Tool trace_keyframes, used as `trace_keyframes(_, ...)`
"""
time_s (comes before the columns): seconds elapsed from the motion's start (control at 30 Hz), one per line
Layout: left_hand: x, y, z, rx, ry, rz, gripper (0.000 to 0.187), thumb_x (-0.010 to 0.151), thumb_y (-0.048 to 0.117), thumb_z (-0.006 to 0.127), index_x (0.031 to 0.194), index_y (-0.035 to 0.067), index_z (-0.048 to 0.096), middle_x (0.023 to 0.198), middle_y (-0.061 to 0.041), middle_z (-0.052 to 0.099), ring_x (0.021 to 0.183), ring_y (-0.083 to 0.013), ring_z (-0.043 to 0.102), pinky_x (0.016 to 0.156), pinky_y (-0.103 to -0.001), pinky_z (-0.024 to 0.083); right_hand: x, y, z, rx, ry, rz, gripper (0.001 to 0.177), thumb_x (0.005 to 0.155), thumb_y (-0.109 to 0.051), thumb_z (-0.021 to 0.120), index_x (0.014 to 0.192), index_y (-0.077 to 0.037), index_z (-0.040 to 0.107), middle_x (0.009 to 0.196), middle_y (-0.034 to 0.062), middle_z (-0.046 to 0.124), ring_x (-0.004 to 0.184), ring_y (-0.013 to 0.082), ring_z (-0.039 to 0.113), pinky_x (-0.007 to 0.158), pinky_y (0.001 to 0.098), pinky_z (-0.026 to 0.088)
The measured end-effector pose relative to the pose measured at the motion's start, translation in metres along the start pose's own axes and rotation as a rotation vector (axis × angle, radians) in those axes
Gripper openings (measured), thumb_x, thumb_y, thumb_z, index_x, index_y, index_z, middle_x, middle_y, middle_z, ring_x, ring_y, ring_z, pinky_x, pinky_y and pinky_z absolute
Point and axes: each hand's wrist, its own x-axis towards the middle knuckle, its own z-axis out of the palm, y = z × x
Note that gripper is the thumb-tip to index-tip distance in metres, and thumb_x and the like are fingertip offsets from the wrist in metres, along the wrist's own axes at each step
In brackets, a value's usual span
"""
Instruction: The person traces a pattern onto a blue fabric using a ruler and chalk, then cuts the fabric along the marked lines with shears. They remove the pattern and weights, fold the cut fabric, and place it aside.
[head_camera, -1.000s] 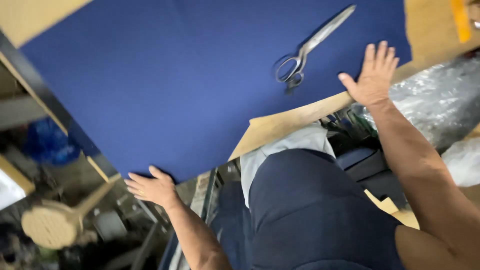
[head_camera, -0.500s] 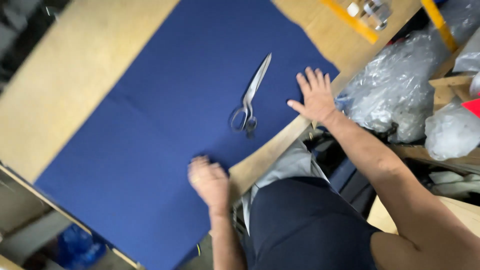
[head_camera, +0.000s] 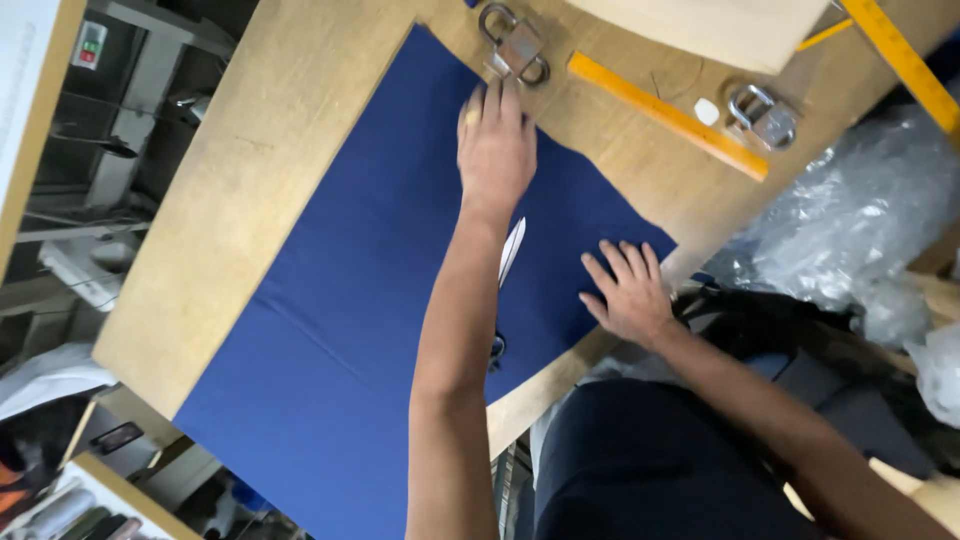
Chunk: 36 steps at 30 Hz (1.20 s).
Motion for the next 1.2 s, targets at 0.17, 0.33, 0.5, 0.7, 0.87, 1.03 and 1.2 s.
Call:
trace_keyframes(0.17,0.074,-0.017,0.065,0.226,-0.522,-0.099,0.075,0.109,0.056,0.045,0.162,0.011,0.016,0.166,-0.01,0.036,0.143,-0.0374,0.048,0.121,-0.049,0.035,0.007,0.007,-0.003,0.044,0.016,0.01,0.05,0.095,-0.051,0.054,0.132,-0.019,0.067,0.133,0.014,0.065,0.112,0.035,0.064,0.099,0.0568,0.05)
trace_keyframes(0.33,0.079,-0.032,0.089,0.245,-0.49,-0.123,0.08,0.095,0.044,0.066,0.154,0.007,0.029,0.14,-0.008,0.057,0.118,-0.0307,0.061,0.1,-0.046,0.048,0.002,0.013,0.011,0.064,0.025,0.001,0.053,0.091,-0.052,0.065,0.133,-0.02,0.067,0.135,0.0136,0.064,0.115,0.0348,0.063,0.101,0.0585,0.049)
trace_keyframes(0.5,0.084,-0.042,0.088,0.223,-0.524,-0.122,0.094,0.088,0.038,0.08,0.154,0.001,0.025,0.126,-0.01,0.065,0.098,-0.0275,0.07,0.081,-0.037,0.06,0.003,0.014,0.011,0.069,0.055,0.008,0.051,0.092,-0.052,0.065,0.131,-0.02,0.069,0.135,0.0119,0.065,0.117,0.0335,0.063,0.101,0.0579,0.05)
trace_keyframes(0.7,0.037,-0.091,0.044,-0.042,-0.362,-0.392,0.084,0.085,0.042,0.072,0.151,0.009,0.033,0.126,-0.012,0.069,0.099,-0.0426,0.069,0.076,-0.057,0.058,0.004,0.014,0.009,0.066,0.04,0.0,0.051,0.094,-0.051,0.062,0.134,-0.02,0.067,0.136,0.0117,0.064,0.118,0.0335,0.062,0.103,0.0569,0.048)
trace_keyframes(0.87,-0.05,-0.169,-0.007,0.102,-0.33,-0.702,0.08,0.087,0.033,0.069,0.153,0.005,0.032,0.12,-0.023,0.07,0.101,-0.0474,0.068,0.084,-0.058,0.055,0.012,0.013,-0.002,0.042,0.051,-0.006,0.049,0.101,-0.052,0.045,0.13,-0.02,0.07,0.13,0.0107,0.068,0.112,0.032,0.064,0.103,0.0542,0.046)
trace_keyframes(1.03,-0.117,-0.216,0.019,0.376,-0.336,-0.607,0.094,0.084,0.044,0.078,0.155,0.004,0.032,0.102,-0.016,0.071,0.087,-0.038,0.076,0.072,-0.051,0.064,0.0,0.008,0.025,0.069,0.162,-0.031,0.055,0.095,-0.051,0.049,0.133,-0.016,0.068,0.132,0.018,0.065,0.115,0.0401,0.064,0.102,0.0623,0.045)
trace_keyframes(1.2,-0.125,-0.213,-0.006,0.018,-0.333,-0.693,0.079,0.089,0.04,0.072,0.152,0.014,0.033,0.138,-0.012,0.064,0.106,-0.0409,0.068,0.082,-0.057,0.056,0.007,0.0,0.001,0.035,0.007,-0.056,0.056,0.1,-0.05,0.047,0.135,-0.01,0.065,0.134,0.0206,0.065,0.111,0.0427,0.063,0.1,0.0607,0.046)
